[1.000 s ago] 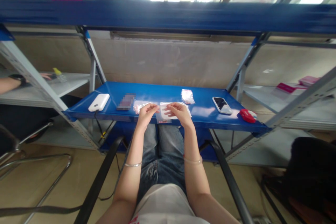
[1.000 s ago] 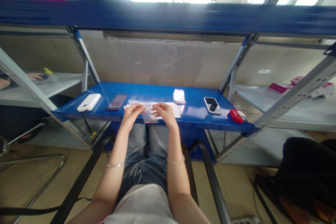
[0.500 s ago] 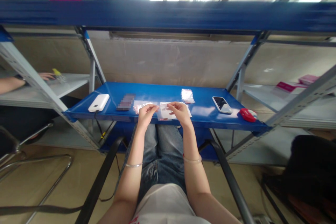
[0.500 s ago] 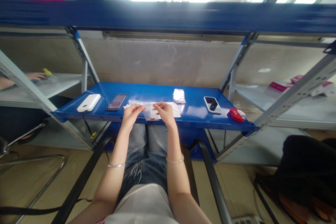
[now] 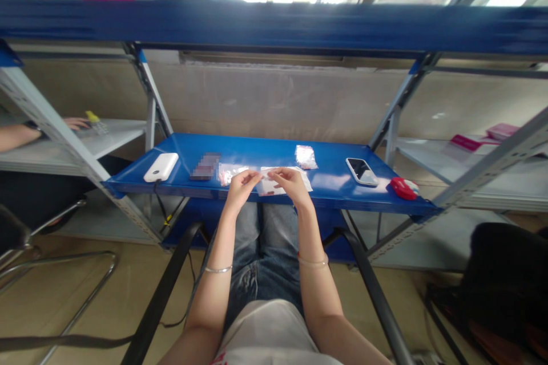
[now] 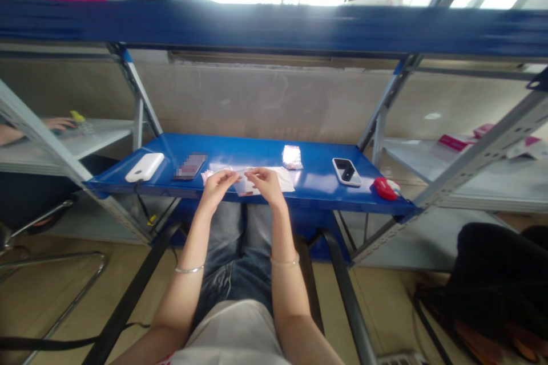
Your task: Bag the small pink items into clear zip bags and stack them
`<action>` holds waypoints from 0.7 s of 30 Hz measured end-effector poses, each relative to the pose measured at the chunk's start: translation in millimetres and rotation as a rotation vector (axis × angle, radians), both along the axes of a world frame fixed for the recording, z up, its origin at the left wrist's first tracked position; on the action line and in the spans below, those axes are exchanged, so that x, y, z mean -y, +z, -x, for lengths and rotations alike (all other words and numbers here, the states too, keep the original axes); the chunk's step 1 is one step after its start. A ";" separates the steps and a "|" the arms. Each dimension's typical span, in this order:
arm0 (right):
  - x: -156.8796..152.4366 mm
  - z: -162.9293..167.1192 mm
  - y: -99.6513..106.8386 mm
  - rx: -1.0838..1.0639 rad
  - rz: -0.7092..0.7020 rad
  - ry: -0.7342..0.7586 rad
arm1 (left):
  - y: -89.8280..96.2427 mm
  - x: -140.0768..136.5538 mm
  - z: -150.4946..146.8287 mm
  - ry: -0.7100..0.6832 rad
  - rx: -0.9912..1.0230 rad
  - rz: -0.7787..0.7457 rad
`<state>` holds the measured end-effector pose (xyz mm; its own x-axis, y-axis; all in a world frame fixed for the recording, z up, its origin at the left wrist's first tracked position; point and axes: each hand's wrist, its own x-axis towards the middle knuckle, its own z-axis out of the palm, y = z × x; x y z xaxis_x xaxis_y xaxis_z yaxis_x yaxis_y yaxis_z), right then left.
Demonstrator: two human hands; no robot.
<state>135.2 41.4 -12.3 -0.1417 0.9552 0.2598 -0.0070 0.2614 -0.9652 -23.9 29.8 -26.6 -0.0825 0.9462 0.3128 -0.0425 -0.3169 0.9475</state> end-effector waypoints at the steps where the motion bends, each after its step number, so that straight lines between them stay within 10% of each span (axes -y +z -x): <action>1: 0.9 0.3 0.6 0.009 0.002 0.016 | -0.4 0.0 -0.5 0.000 -0.011 -0.011; 21: 0.6 0.6 -3.5 0.014 -0.062 -0.042 | 4.4 -2.1 -3.0 -0.037 -0.126 -0.061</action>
